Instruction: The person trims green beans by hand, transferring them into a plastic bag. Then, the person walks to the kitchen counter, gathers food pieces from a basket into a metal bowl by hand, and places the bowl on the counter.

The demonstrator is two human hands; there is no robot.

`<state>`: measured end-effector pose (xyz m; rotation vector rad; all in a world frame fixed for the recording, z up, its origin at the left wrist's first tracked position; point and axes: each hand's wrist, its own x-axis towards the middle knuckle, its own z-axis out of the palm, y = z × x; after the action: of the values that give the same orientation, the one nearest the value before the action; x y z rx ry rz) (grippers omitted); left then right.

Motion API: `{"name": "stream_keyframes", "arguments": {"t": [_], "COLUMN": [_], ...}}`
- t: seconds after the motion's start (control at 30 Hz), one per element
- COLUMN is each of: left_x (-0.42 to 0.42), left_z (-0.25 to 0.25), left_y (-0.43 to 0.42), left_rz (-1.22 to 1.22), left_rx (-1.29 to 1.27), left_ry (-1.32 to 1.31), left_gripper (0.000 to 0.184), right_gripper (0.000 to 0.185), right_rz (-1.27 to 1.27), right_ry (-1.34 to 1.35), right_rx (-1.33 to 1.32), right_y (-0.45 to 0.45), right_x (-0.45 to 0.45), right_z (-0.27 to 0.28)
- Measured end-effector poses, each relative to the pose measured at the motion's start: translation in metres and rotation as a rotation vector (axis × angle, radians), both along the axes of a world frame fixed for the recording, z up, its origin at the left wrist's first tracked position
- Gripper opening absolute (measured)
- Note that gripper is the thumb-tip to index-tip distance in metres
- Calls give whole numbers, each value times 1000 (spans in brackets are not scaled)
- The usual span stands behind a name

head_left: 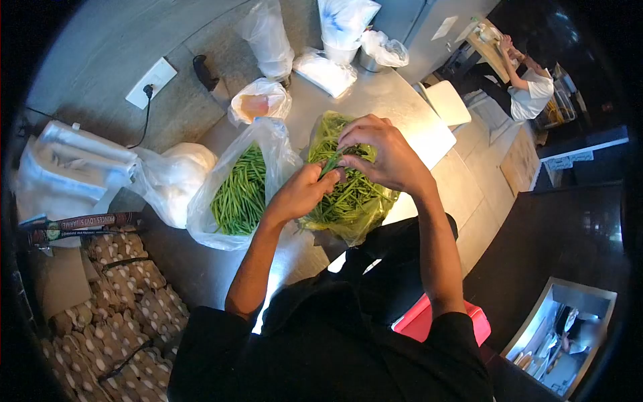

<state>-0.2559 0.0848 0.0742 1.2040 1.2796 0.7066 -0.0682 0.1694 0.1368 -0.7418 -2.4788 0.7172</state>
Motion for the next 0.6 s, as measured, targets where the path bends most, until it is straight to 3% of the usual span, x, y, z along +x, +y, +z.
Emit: {"name": "stream_keyframes", "arguments": {"t": [0.33, 0.4, 0.6], "left_x": [3, 5, 8], "left_z": [-5, 5, -3], "left_y": [1, 1, 1], "left_rz": [27, 107, 179], "left_rx": [67, -114, -171], "left_ry": [30, -178, -391], "left_gripper": [27, 26, 22], "right_gripper": [17, 16, 21], "right_rz": [-27, -57, -82], "right_ry": [-40, -6, 11], "right_rx": [-37, 37, 211], "right_y": [-4, -2, -5], "right_x": [-7, -7, -14], "right_z": [1, -7, -26]}}
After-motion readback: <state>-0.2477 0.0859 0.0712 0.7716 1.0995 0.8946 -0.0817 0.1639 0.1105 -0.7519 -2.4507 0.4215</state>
